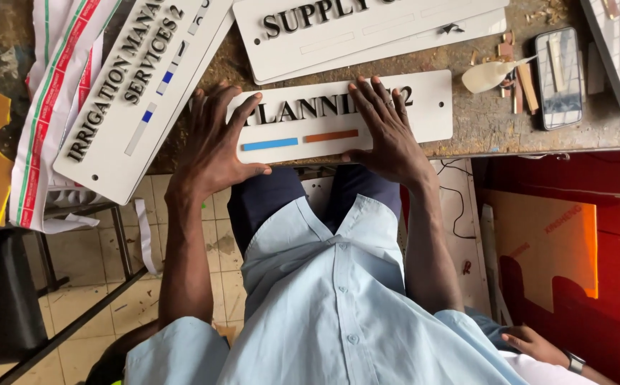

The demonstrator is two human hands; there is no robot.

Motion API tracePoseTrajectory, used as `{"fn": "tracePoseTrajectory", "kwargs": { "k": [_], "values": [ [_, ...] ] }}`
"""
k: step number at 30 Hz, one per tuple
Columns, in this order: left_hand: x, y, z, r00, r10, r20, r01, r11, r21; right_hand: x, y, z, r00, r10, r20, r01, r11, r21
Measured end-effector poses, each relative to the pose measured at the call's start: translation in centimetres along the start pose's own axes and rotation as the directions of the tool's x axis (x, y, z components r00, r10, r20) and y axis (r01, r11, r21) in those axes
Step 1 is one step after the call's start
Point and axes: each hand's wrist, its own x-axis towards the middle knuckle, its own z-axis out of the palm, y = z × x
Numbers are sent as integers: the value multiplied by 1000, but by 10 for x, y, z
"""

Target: Applying colored adhesive strips to white plastic signboards using liquid glue.

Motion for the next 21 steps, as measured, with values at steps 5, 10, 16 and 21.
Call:
{"fn": "tracePoseTrajectory", "kwargs": {
  "k": [5, 10, 16, 21],
  "values": [
    [2, -20, 12, 1000, 9, -15, -10, 998, -62, -9, 3, 2, 999, -28, -35, 29, 999, 40],
    [-3, -12, 5, 1000, 19, -17, -21, 994, -110, -25, -1, -8, 993, -39, -110, 51, 993, 110],
    [-8, -22, 19, 999, -39, 31, 40, 999, -36, -35, -5, -3, 982, -33, -188, 52, 994, 94],
    [-7, -10, 16, 999, -44, 1, 44, 999, 5, -39, -16, 16, 967, -82, -243, 58, 993, -107]
  ]
}}
